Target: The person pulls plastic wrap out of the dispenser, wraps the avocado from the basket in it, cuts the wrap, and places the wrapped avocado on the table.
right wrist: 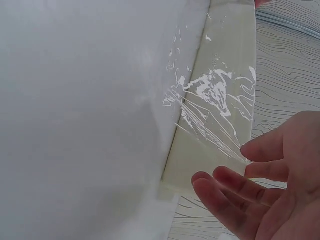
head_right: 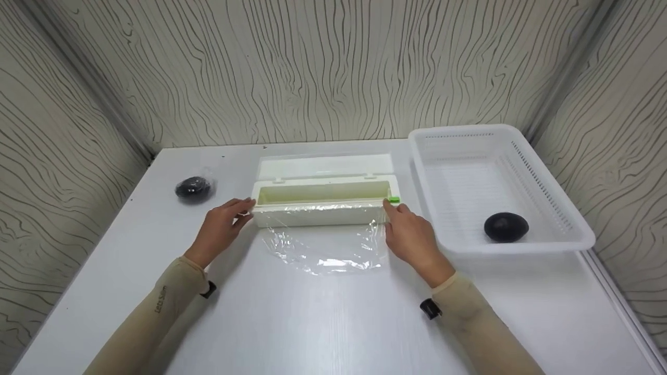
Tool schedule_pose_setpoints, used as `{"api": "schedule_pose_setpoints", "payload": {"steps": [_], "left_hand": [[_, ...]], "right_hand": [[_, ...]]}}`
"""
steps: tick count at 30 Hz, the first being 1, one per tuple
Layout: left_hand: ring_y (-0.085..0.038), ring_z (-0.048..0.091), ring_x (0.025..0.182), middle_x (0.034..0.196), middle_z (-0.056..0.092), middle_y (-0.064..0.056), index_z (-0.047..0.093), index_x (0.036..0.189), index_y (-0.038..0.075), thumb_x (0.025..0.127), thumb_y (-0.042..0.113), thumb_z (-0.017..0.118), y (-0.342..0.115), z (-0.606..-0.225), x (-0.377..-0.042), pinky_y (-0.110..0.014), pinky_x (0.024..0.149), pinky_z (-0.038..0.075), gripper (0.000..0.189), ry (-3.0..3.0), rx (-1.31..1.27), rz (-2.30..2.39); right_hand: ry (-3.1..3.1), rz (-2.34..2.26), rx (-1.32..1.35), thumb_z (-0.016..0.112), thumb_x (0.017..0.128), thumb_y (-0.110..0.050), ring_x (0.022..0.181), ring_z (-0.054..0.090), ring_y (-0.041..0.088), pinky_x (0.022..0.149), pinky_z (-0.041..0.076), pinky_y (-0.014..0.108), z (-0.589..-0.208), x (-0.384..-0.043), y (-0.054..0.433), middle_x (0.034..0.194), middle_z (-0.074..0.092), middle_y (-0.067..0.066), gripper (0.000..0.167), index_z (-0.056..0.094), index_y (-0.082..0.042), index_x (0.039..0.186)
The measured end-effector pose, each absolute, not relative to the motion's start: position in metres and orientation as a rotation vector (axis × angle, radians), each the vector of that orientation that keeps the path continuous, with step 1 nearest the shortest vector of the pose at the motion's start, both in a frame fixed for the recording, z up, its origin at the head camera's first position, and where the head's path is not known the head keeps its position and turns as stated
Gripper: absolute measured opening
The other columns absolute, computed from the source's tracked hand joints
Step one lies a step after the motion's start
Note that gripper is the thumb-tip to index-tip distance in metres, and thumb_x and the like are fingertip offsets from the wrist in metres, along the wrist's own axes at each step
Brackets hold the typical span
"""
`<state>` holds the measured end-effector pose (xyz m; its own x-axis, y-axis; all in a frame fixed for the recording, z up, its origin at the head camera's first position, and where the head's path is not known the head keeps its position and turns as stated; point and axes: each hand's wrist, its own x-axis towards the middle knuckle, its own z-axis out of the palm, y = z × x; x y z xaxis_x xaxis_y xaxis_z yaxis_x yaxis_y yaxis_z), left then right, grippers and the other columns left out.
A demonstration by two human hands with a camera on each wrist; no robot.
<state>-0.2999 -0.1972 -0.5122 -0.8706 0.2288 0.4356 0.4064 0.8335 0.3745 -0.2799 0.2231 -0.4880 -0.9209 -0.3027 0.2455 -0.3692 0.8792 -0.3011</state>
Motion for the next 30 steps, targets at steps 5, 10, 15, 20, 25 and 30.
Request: {"api": "schedule_pose_setpoints", "payload": {"steps": [5, 10, 15, 20, 25, 30], "left_hand": [[-0.028, 0.076, 0.096, 0.124, 0.073, -0.015, 0.070, 0.130, 0.008, 0.092, 0.001, 0.075, -0.197, -0.510, -0.314, -0.041, 0.085, 0.063, 0.039, -2.664, -0.481, -0.667], [-0.026, 0.077, 0.100, 0.144, 0.063, -0.014, 0.059, 0.145, 0.011, 0.098, 0.009, 0.071, -0.197, -0.509, -0.322, -0.040, 0.090, 0.062, 0.049, -2.770, -0.475, -0.737], [-0.025, 0.075, 0.108, 0.156, 0.053, -0.008, 0.054, 0.151, 0.015, 0.103, 0.015, 0.066, -0.199, -0.507, -0.323, -0.039, 0.095, 0.061, 0.050, -2.844, -0.428, -0.879], [-0.024, 0.072, 0.115, 0.159, 0.050, -0.005, 0.049, 0.155, 0.018, 0.104, 0.024, 0.064, -0.198, -0.507, -0.322, -0.040, 0.098, 0.059, 0.053, -2.888, -0.347, -1.007], [-0.024, 0.072, 0.115, 0.160, 0.048, -0.005, 0.049, 0.154, 0.017, 0.104, 0.026, 0.065, -0.198, -0.509, -0.320, -0.042, 0.099, 0.059, 0.053, -2.876, -0.346, -1.049], [-0.025, 0.073, 0.102, 0.139, 0.066, -0.012, 0.053, 0.144, 0.008, 0.104, 0.026, 0.064, -0.198, -0.510, -0.320, -0.043, 0.089, 0.060, 0.045, -2.847, -0.288, -0.989]], "right_hand": [[-2.897, 0.517, 0.508, 0.061, 0.098, -0.005, 0.071, 0.061, 0.027, 0.063, 0.052, 0.044, -0.487, -0.282, 0.223, 0.104, 0.070, 0.022, 0.053, 0.050, 0.004, 0.149], [-2.938, 0.537, 0.483, 0.058, 0.100, -0.006, 0.096, 0.069, 0.043, 0.076, 0.056, 0.056, -0.487, -0.284, 0.224, 0.118, 0.069, 0.027, 0.055, 0.043, 0.005, 0.153], [-2.975, 0.639, 0.461, 0.058, 0.102, -0.010, 0.106, 0.069, 0.045, 0.085, 0.056, 0.059, -0.486, -0.289, 0.226, 0.130, 0.065, 0.029, 0.059, 0.038, 0.004, 0.156], [-2.989, 0.697, 0.455, 0.062, 0.102, -0.014, 0.101, 0.072, 0.040, 0.084, 0.057, 0.057, -0.486, -0.291, 0.228, 0.131, 0.065, 0.028, 0.063, 0.036, 0.003, 0.157], [-2.989, 0.713, 0.454, 0.062, 0.102, -0.017, 0.106, 0.072, 0.041, 0.089, 0.055, 0.059, -0.490, -0.291, 0.228, 0.132, 0.065, 0.026, 0.065, 0.034, 0.002, 0.158], [-2.978, 0.769, 0.467, 0.062, 0.102, -0.016, 0.110, 0.070, 0.043, 0.092, 0.055, 0.061, -0.490, -0.292, 0.231, 0.131, 0.065, 0.026, 0.065, 0.035, 0.001, 0.158]]}}
